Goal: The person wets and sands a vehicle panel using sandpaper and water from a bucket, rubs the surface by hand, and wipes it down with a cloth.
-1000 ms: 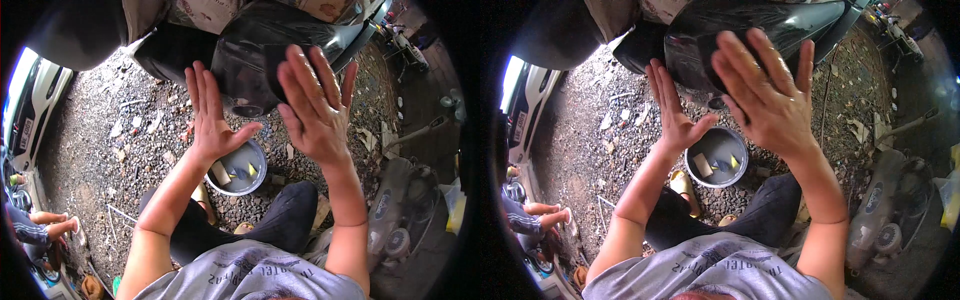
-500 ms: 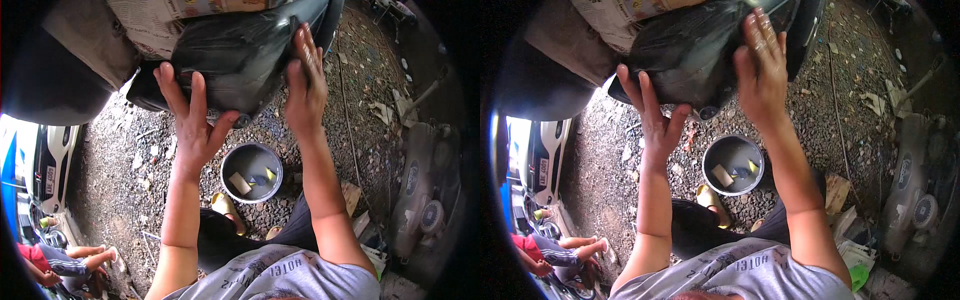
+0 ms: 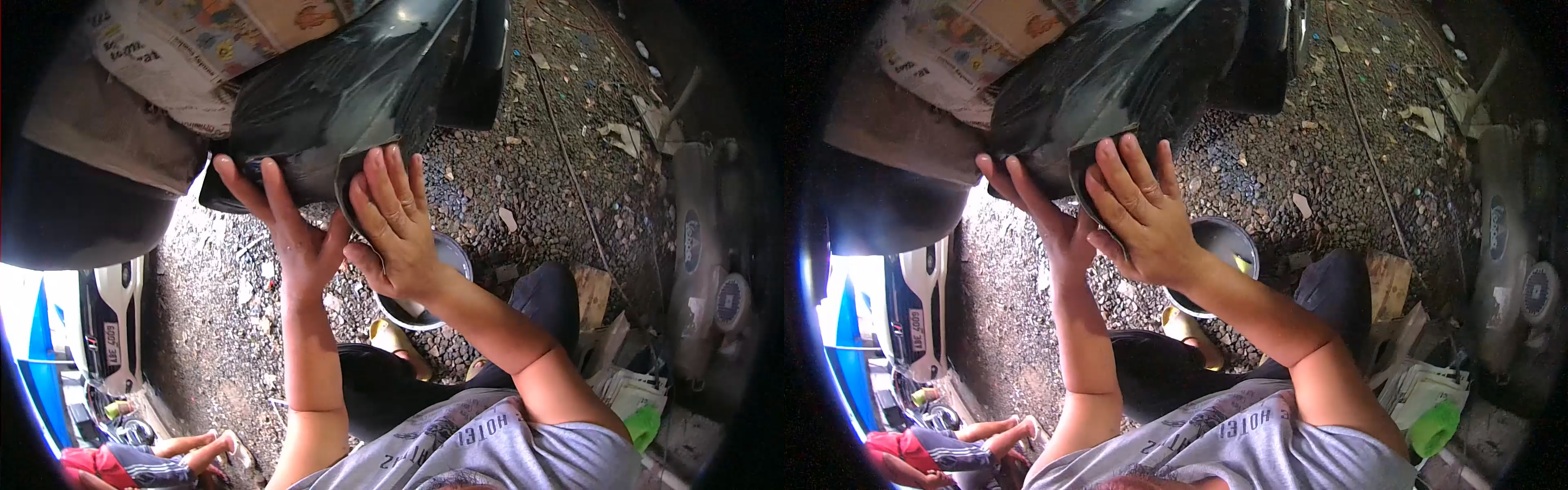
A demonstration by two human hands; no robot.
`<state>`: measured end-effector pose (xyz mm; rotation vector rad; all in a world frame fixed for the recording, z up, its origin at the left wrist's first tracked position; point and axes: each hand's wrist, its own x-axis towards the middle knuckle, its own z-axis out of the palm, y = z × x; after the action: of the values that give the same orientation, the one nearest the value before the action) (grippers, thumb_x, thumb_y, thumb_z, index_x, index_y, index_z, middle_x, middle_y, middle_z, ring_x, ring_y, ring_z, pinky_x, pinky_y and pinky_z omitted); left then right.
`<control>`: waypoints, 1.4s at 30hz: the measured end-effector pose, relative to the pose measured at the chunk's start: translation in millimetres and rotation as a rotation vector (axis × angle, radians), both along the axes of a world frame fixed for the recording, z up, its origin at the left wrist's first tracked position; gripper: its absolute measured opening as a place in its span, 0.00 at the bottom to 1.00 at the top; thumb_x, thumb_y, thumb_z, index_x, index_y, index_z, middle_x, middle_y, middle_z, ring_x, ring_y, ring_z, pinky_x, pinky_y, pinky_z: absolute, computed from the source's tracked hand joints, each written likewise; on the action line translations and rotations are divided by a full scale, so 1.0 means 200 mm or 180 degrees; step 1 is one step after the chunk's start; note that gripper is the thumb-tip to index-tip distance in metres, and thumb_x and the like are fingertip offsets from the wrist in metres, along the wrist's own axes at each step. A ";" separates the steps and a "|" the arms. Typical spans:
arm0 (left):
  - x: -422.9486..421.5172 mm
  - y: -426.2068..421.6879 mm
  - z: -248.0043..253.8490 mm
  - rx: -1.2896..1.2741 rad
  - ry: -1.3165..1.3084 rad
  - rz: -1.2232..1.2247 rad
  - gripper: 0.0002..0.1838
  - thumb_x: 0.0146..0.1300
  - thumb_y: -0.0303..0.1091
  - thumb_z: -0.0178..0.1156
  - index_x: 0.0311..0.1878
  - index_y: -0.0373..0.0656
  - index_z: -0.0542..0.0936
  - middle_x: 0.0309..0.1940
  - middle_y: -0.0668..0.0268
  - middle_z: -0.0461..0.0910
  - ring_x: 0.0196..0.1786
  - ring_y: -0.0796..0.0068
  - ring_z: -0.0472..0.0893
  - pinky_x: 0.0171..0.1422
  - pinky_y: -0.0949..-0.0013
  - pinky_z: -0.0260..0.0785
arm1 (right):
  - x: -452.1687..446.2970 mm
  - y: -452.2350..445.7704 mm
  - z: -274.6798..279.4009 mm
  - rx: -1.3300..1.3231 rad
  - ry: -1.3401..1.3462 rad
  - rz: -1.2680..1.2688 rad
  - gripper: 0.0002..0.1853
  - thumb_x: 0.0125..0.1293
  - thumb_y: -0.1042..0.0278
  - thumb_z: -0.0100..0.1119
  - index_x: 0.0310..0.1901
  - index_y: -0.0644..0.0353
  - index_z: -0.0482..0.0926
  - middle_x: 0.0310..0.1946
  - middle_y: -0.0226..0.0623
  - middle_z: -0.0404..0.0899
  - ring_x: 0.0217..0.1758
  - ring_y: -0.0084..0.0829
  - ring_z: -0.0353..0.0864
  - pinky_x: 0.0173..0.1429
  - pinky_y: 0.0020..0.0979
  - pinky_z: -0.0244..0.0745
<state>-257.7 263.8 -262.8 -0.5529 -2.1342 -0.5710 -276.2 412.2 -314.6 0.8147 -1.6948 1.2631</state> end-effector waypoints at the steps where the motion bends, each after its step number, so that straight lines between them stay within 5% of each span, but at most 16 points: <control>1: 0.02 0.00 0.01 0.0058 -0.0102 -0.0068 0.47 0.66 0.39 0.65 0.83 0.58 0.48 0.82 0.44 0.22 0.83 0.39 0.26 0.82 0.40 0.32 | -0.02 0.02 -0.02 0.0122 0.0073 -0.0104 0.38 0.74 0.49 0.51 0.78 0.60 0.57 0.80 0.57 0.50 0.84 0.55 0.47 0.82 0.60 0.28; 4: 0.02 0.01 0.01 0.0176 -0.0159 -0.0151 0.47 0.66 0.37 0.64 0.83 0.58 0.48 0.82 0.46 0.22 0.83 0.40 0.26 0.82 0.40 0.32 | -0.13 0.04 0.08 -0.0229 -0.0110 -0.0195 0.38 0.75 0.48 0.50 0.79 0.62 0.54 0.81 0.56 0.48 0.85 0.54 0.45 0.82 0.59 0.27; 7: 0.00 -0.02 -0.02 0.0232 -0.0081 -0.0148 0.41 0.71 0.48 0.56 0.83 0.57 0.50 0.83 0.49 0.24 0.84 0.44 0.27 0.83 0.41 0.28 | -0.11 -0.06 0.12 -0.0858 -0.0268 -0.0088 0.39 0.77 0.45 0.45 0.79 0.64 0.52 0.81 0.59 0.44 0.85 0.58 0.41 0.83 0.59 0.27; 11: 0.01 0.00 -0.01 0.0311 -0.0071 -0.0195 0.42 0.74 0.67 0.38 0.83 0.56 0.50 0.84 0.52 0.27 0.85 0.49 0.28 0.83 0.40 0.24 | 0.10 -0.17 -0.14 -0.0350 -0.0248 0.0012 0.40 0.78 0.43 0.41 0.79 0.66 0.49 0.80 0.61 0.44 0.84 0.60 0.40 0.83 0.59 0.28; 15: -0.02 -0.03 -0.04 0.0092 0.0242 0.0050 0.46 0.73 0.72 0.30 0.83 0.49 0.47 0.84 0.55 0.31 0.85 0.54 0.32 0.84 0.43 0.26 | -0.32 0.01 0.13 -0.1092 -0.0411 -0.0173 0.40 0.78 0.44 0.42 0.77 0.71 0.51 0.79 0.64 0.45 0.84 0.60 0.39 0.83 0.58 0.30; 18: -0.03 -0.02 -0.03 -0.0129 0.0329 0.0146 0.45 0.74 0.71 0.31 0.83 0.49 0.46 0.84 0.55 0.31 0.85 0.54 0.32 0.84 0.43 0.25 | -0.54 0.13 0.29 -0.1337 -0.0880 -0.0171 0.40 0.79 0.46 0.43 0.77 0.73 0.51 0.79 0.66 0.44 0.84 0.61 0.38 0.84 0.55 0.31; 25: -0.03 0.01 -0.04 0.0090 0.0282 0.0227 0.50 0.67 0.76 0.44 0.83 0.54 0.47 0.84 0.54 0.33 0.85 0.50 0.33 0.83 0.38 0.30 | -0.22 0.02 0.00 -0.0621 -0.0333 -0.0051 0.42 0.77 0.43 0.47 0.80 0.63 0.47 0.81 0.59 0.42 0.85 0.57 0.39 0.84 0.54 0.31; 29: -0.03 0.02 -0.05 0.0148 0.0219 0.0297 0.53 0.64 0.71 0.57 0.83 0.57 0.45 0.84 0.56 0.31 0.85 0.50 0.31 0.84 0.38 0.30 | -0.81 0.27 0.19 -0.1240 -0.0924 -0.0335 0.37 0.76 0.50 0.50 0.77 0.66 0.55 0.79 0.58 0.49 0.84 0.56 0.43 0.85 0.48 0.37; 30: -0.03 0.02 -0.05 0.0175 0.0214 0.0299 0.54 0.63 0.70 0.59 0.83 0.58 0.45 0.84 0.56 0.31 0.85 0.50 0.31 0.84 0.39 0.30 | -0.94 0.33 0.20 -0.1148 -0.1017 -0.0352 0.35 0.79 0.49 0.45 0.77 0.66 0.57 0.80 0.53 0.49 0.86 0.48 0.41 0.85 0.39 0.35; 32: -0.02 0.01 -0.04 0.0056 0.0163 0.0159 0.54 0.65 0.63 0.63 0.83 0.55 0.43 0.83 0.52 0.27 0.84 0.47 0.27 0.82 0.36 0.30 | -1.00 0.41 0.27 -0.0784 -0.1364 -0.0371 0.40 0.78 0.38 0.38 0.79 0.62 0.52 0.82 0.50 0.45 0.85 0.49 0.39 0.85 0.41 0.34; 36: -0.01 0.01 -0.03 -0.0014 0.0159 0.0091 0.54 0.65 0.58 0.66 0.83 0.55 0.43 0.83 0.50 0.26 0.84 0.44 0.28 0.80 0.34 0.30 | -0.60 0.22 0.28 -0.0900 -0.0157 -0.0252 0.31 0.74 0.53 0.56 0.69 0.67 0.67 0.73 0.55 0.62 0.79 0.55 0.56 0.83 0.49 0.48; 40: 0.00 0.00 -0.01 -0.0063 0.0128 0.0038 0.52 0.65 0.59 0.65 0.83 0.57 0.45 0.83 0.48 0.28 0.84 0.42 0.30 0.80 0.33 0.31 | -0.60 0.24 0.28 -0.0634 0.0402 -0.0192 0.30 0.72 0.54 0.58 0.67 0.67 0.69 0.72 0.51 0.66 0.78 0.54 0.59 0.82 0.49 0.50; 42: 0.01 0.01 0.00 -0.0018 0.0061 0.0058 0.53 0.65 0.60 0.65 0.83 0.58 0.46 0.83 0.48 0.27 0.84 0.42 0.30 0.80 0.33 0.31 | -0.81 0.30 0.32 -0.1015 -0.0086 -0.0262 0.26 0.73 0.55 0.56 0.65 0.65 0.73 0.70 0.53 0.67 0.76 0.54 0.62 0.80 0.46 0.56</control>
<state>-254.9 265.0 -263.6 -0.5394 -2.1212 -0.5475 -438.0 471.6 -250.8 0.5351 -1.4801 1.4446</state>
